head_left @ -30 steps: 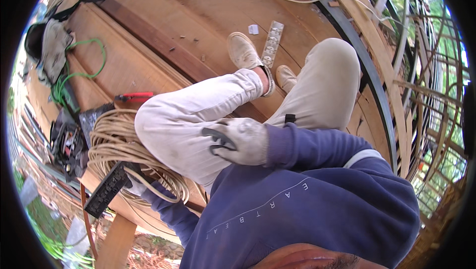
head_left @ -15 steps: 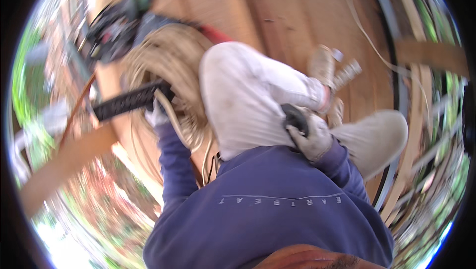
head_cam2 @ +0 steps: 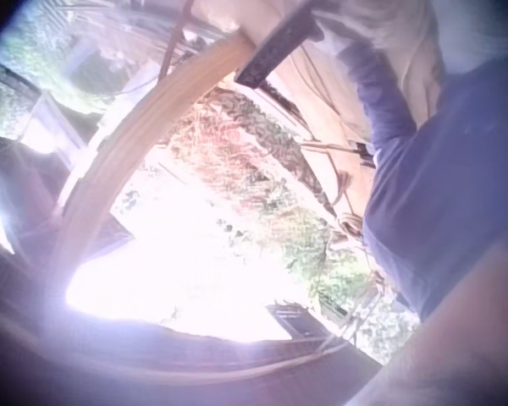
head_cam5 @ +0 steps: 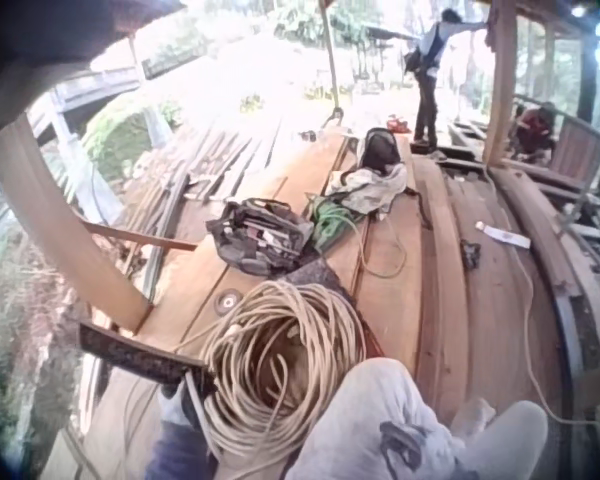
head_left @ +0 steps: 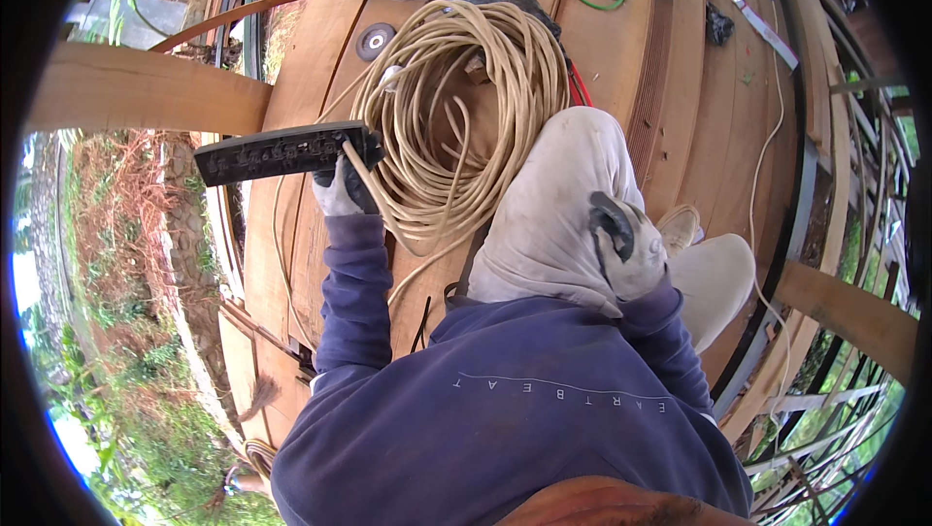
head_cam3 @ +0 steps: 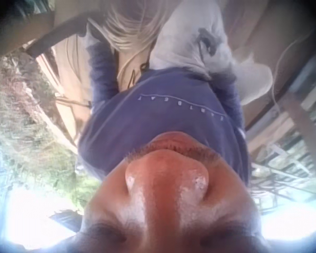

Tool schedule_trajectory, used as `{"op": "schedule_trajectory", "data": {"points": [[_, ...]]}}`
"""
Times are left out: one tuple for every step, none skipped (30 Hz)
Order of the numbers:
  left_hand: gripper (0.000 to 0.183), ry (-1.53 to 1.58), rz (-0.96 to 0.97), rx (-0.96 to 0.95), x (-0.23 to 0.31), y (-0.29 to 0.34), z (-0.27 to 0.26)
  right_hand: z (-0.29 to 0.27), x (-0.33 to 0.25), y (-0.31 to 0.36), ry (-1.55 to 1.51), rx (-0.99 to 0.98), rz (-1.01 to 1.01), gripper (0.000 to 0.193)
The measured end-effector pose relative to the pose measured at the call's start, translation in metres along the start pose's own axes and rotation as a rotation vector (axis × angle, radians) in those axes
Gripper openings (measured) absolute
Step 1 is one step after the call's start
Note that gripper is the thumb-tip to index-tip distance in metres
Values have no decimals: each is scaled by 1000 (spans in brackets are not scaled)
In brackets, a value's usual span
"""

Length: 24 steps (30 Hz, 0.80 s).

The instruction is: The person sits on a wooden floor and uses a red-handled tool to strip the insulation from a wire. They then insert the stripped wire into a black electrical component and use a screwdriver to tighten a terminal screw, securing the wire in place.

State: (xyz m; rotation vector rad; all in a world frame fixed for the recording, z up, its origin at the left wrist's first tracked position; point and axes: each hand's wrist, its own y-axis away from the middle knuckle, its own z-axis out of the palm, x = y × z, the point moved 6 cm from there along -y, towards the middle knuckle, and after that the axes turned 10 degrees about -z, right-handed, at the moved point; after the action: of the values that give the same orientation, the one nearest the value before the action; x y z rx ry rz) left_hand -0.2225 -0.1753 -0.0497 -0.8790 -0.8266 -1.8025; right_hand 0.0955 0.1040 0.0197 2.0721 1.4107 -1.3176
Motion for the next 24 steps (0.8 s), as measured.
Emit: {"op": "schedule_trajectory", "data": {"points": [[31, -10, 6, -20, -1, 3, 6, 7, -24, -20, -36, -19, -69, 35], [30, -21, 16, -41, -1, 6, 12, 26, -31, -34, -107, -73, -126, 33], [27, -33, 52, 66, -8, 5, -1, 48, -38, -51, -179, -132, -188, 30], [26, -54, 23, 39, 0, 12, 24, 60, -75, -79, -109, -156, -567, 25], [26, -107, 63, 113, -2, 9, 30, 90, -59, -95, -264, -174, -462, 24], [26, -159, 101, 190, -4, 4, 28, 120, -41, -111, -421, -172, -353, 25], [28, -106, 94, 102, -11, -6, 28, 151, -17, -127, -266, -162, -301, 27], [28, -141, 102, 71, -11, -8, 35, 179, 13, -146, -211, -236, 16, 42], [28, -79, 74, 65, -12, -8, 48, 206, 61, -160, -145, -119, 346, 59], [28, -22, 57, 82, -5, -2, 50, 223, 73, -166, 103, -1, 364, 63], [30, -132, 109, 128, -2, 2, 38, 228, 60, -168, 145, 1, 402, 66], [32, -245, 151, 174, 3, 8, 36, 227, 50, -168, 190, 9, 449, 68], [34, -355, 194, 219, 10, 12, 36, 230, 49, -173, 187, -27, 490, 69], [34, -367, 211, 251, 14, 18, 37, 229, 50, -181, 184, -60, 532, 69], [33, -309, 202, 235, 20, 22, 42, 228, 56, -182, 186, -90, 585, 69], [33, -252, 198, 222, 27, 25, 48, 231, 60, -183, 243, -128, 550, 69], [32, -196, 195, 209, 32, 26, 51, 235, 63, -183, 299, -165, 514, 68], [32, -290, 206, 212, 38, 26, 52, 240, 60, -184, 371, -224, 438, 63], [33, -385, 216, 216, 42, 27, 52, 244, 59, -186, 448, -273, 361, 59], [34, -480, 225, 221, 47, 28, 53, 245, 58, -187, 526, -313, 284, 55], [33, -421, 193, 200, 53, 32, 62, 252, 60, -190, 616, -433, 225, 53], [32, -325, 91, 203, 48, 28, 66, 259, 90, -193, 603, -317, 266, 51], [32, -350, 103, 195, 50, 23, 72, 264, 124, -198, 587, -191, 308, 50], [31, -370, 113, 175, 50, 16, 79, 266, 158, -203, 570, -55, 345, 49]]}}
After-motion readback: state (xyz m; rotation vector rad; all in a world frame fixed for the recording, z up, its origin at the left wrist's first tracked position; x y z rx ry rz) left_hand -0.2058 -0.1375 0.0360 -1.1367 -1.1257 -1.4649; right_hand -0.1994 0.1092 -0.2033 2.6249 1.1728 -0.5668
